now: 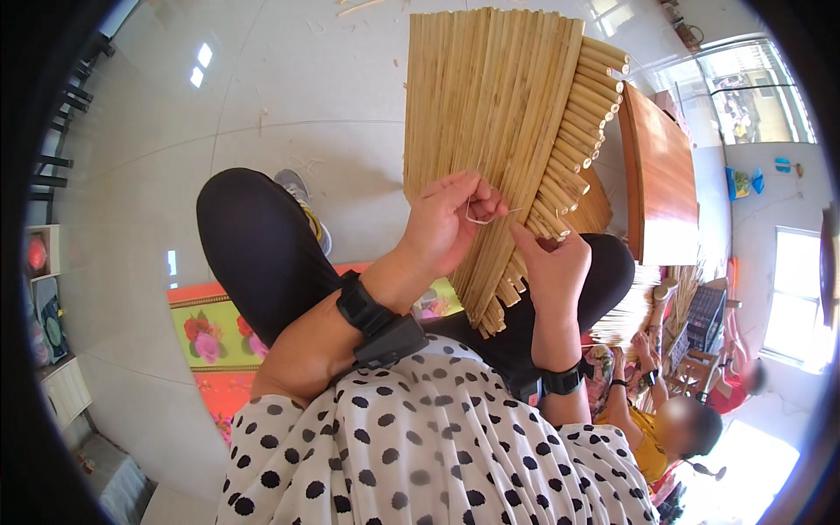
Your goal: The person sits on the floor and weaves a white string through a bundle of bamboo strips held in their lap. They repeatedly pass the string through the strips and pull it tight to secure the bundle.
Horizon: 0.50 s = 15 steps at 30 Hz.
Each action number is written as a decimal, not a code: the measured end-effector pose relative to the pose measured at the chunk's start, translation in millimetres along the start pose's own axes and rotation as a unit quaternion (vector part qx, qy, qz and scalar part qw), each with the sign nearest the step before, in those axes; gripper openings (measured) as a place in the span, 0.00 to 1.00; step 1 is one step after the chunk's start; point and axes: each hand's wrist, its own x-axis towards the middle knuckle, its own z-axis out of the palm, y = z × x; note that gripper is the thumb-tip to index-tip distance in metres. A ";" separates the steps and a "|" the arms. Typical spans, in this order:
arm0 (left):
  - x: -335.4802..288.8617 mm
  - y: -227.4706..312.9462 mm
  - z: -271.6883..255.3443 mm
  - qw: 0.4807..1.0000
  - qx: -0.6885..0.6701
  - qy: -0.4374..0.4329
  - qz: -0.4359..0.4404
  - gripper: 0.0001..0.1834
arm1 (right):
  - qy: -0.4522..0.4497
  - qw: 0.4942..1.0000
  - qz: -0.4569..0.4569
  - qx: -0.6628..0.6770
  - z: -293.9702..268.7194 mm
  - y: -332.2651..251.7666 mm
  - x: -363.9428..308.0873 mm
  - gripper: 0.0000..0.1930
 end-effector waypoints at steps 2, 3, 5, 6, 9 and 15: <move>-0.9 -0.8 0.9 1.000 -0.017 -0.005 -0.002 0.17 | 0.002 1.000 0.002 -0.027 1.5 -3.1 2.8 0.18; -1.1 -0.9 0.8 1.000 -0.017 -0.002 -0.001 0.17 | 0.005 1.000 -0.003 -0.025 2.0 -4.2 2.7 0.17; -0.7 1.2 3.7 1.000 -0.016 0.005 -0.001 0.17 | 0.012 1.000 -0.011 -0.023 2.2 -5.7 2.2 0.17; -0.1 5.6 6.3 1.000 0.011 -0.010 -0.001 0.16 | 0.008 1.000 -0.008 -0.017 1.2 -3.3 3.5 0.17; 0.8 16.4 8.8 0.997 0.073 -0.033 0.004 0.16 | -0.001 1.000 -0.002 -0.013 -0.7 3.0 6.4 0.17; -7.9 44.3 19.0 0.902 0.422 0.087 0.030 0.14 | 0.003 0.998 -0.020 -0.056 -0.8 2.6 8.5 0.16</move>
